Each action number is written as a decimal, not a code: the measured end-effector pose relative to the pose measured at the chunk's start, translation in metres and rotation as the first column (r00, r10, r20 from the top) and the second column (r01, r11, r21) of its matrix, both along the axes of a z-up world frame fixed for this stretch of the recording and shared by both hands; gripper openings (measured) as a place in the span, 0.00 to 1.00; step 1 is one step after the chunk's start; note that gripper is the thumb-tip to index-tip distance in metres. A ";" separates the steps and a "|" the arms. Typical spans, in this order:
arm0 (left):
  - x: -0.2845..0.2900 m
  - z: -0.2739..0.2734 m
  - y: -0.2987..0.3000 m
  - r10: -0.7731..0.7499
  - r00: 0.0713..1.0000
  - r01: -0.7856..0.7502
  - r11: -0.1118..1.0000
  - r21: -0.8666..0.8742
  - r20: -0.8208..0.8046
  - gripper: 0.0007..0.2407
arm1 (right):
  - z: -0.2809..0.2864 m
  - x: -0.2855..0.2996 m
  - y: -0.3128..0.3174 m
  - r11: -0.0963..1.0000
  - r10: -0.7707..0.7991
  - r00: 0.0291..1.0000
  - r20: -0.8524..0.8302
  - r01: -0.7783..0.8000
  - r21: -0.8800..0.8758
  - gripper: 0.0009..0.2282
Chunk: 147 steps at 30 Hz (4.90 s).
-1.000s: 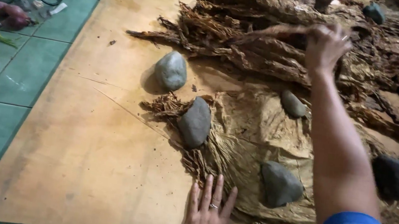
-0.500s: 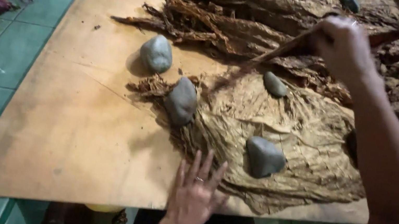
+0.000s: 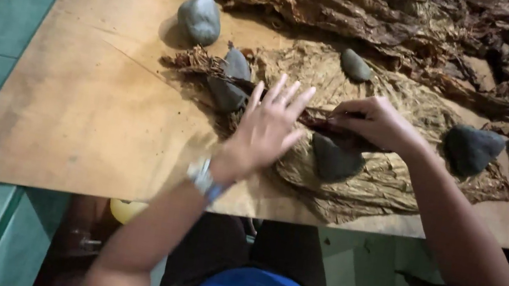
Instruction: Smoothing and flattening dried tobacco leaves on a wooden table using stones as weights.
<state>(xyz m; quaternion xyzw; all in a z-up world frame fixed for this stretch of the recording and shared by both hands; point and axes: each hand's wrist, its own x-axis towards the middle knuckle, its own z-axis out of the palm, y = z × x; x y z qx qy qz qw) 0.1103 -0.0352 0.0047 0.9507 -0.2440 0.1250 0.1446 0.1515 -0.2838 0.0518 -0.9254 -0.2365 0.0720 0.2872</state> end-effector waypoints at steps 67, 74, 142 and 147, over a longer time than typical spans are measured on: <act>-0.091 -0.050 0.022 -0.072 0.991 0.038 0.962 -0.270 -0.116 0.11 | -0.081 -0.049 0.079 0.948 0.226 0.819 0.527 -0.062 -0.311 0.21; -0.104 -0.014 0.037 0.000 0.941 -0.251 0.672 -0.697 -0.339 0.19 | -0.078 -0.042 0.075 0.981 0.101 0.938 0.331 -0.149 0.123 0.08; 0.058 -0.072 0.012 0.088 0.986 -0.164 0.713 -0.681 -0.145 0.15 | -0.076 0.101 0.019 0.942 -0.015 0.462 0.887 0.305 -0.143 0.08; 0.083 -0.101 0.025 0.073 0.990 -0.135 0.723 -0.677 -0.119 0.19 | -0.097 0.068 0.073 0.949 0.057 0.968 0.244 0.023 -0.316 0.18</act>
